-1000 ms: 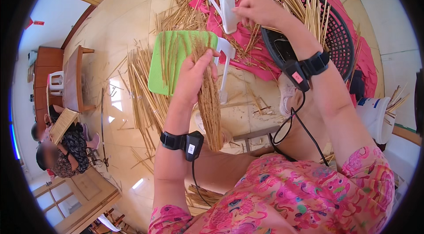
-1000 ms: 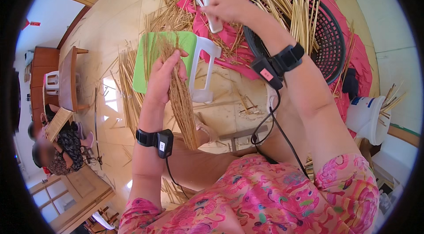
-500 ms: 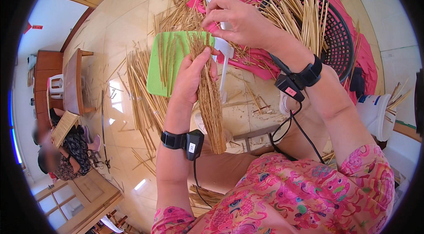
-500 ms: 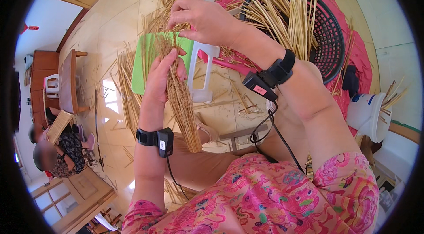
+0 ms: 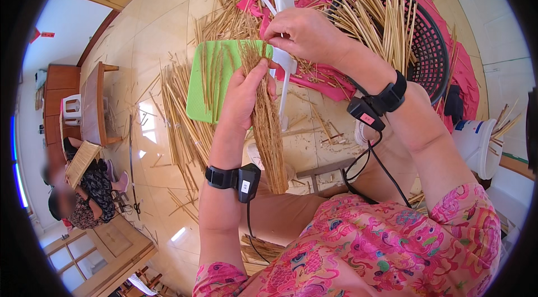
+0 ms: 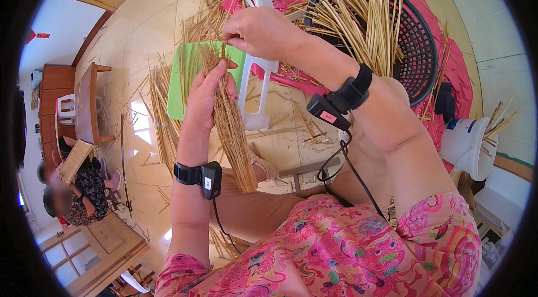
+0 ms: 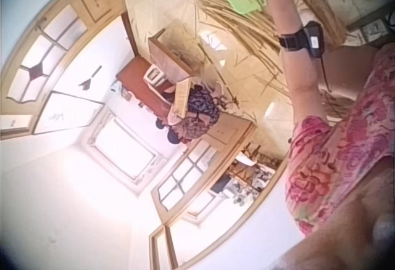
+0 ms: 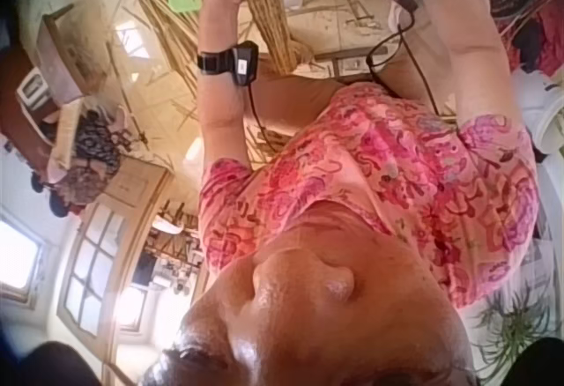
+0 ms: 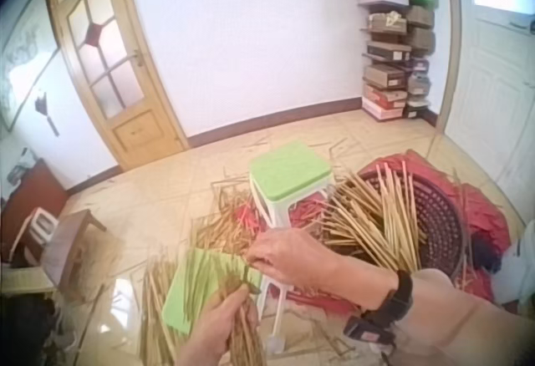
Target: The person sits on the floor and repeatedly picks up thin bamboo strips, aligns them into a bundle, and secures them with a white tie. The person continues this process, handling the strips by hand and placing the tied bundles aside.
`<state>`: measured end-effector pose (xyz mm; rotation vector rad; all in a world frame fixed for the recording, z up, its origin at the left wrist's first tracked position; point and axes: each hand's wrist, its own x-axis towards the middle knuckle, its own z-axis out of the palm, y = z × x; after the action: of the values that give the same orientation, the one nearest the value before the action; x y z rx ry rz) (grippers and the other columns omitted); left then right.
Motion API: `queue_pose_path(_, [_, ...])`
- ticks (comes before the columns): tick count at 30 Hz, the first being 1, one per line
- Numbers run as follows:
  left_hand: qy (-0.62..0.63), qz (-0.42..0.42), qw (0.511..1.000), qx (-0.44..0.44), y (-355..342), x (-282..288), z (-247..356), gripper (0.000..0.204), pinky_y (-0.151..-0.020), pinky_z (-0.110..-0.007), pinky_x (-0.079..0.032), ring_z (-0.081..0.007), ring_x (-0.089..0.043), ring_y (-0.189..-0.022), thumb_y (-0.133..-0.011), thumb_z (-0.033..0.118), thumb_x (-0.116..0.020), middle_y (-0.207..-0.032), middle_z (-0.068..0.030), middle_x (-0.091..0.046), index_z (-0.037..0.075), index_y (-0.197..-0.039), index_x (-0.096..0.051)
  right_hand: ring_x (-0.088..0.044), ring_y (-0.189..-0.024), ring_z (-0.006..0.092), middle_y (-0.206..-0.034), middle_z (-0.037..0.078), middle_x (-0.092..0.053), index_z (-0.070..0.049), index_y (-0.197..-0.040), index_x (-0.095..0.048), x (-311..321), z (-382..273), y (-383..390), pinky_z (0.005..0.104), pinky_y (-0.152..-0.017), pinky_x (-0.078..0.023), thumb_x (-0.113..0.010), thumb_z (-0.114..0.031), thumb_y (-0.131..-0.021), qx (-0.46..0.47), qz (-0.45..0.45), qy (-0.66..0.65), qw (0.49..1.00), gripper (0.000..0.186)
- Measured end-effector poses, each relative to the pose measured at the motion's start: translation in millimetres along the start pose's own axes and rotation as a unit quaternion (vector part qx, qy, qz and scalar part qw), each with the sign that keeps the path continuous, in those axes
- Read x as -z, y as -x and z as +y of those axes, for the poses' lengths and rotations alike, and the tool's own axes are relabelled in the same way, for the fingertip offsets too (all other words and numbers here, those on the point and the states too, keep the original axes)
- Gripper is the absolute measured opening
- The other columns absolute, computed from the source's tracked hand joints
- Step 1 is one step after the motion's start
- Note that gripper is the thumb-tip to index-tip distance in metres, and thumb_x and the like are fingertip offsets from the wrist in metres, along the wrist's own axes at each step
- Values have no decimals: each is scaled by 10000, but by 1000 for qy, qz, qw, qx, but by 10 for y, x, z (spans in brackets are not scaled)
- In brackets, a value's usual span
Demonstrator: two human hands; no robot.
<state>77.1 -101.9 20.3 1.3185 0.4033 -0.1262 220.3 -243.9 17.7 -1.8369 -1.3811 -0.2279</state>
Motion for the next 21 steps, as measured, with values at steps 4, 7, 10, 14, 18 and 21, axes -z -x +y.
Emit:
queue_pose_path(4, [0, 2, 1000, 4, -15, -18, 3, 263, -556, -278, -439, -129, -513, -538, -981, 293, -533, -605, -35, -534, 39, -1032, -580, -639, -702, 305, -751, 97, -650, -52, -761, -651, -10, -15, 20, 406, -631, -516, -648, -140, -766, -26, 2, 30, 999, 88])
queue_pose_path(7, [-3, 10, 1000, 3, -6, -85, -27, 254, -550, -276, -435, -128, -513, -538, -985, 289, -529, -605, -35, -534, 46, -1034, -583, -633, -649, 313, -707, 101, -639, -52, -728, -647, -53, -12, 22, 407, -589, -509, -647, -152, -743, -60, 2, 13, 998, 102])
queue_pose_path(10, [11, 0, 1000, -11, 8, -116, -88, 247, -544, -271, -431, -126, -511, -537, -988, 286, -524, -603, -32, -528, 51, -1032, -586, -635, -615, 296, -674, 102, -643, -51, -708, -644, -163, 20, 11, 397, -564, -505, -658, -177, -723, -101, 15, -33, 994, 127])
queue_pose_path(14, [-49, -92, 995, -5, 219, -315, -108, 247, -546, -268, -429, -116, -497, -531, -992, 287, -519, -592, -20, -511, 53, -1012, -591, -620, -573, 153, -641, 89, -659, -5, -771, -680, 81, 589, -62, 310, -541, -487, -679, -176, -773, -217, 116, 104, 964, 172])
queue_pose_path(18, [-86, -40, 995, -35, 140, -102, -55, 252, -553, -269, -431, -106, -482, -524, -993, 294, -518, -580, -4, -490, 51, -989, -588, -583, -543, 85, -634, 58, -661, 9, -772, -704, 421, 689, -65, 267, -505, -463, -680, -191, -814, -328, 1, -117, 937, 206])
queue_pose_path(21, [-6, -42, 999, -5, 86, 144, -18, 260, -521, -244, -413, -91, -498, -531, -989, 300, -532, -599, 3, -520, 54, -1002, -611, -600, -522, 169, -607, 75, -656, -25, -729, -709, 328, 308, -22, 307, -539, -486, -684, -288, -841, -326, -165, -151, 919, 287])
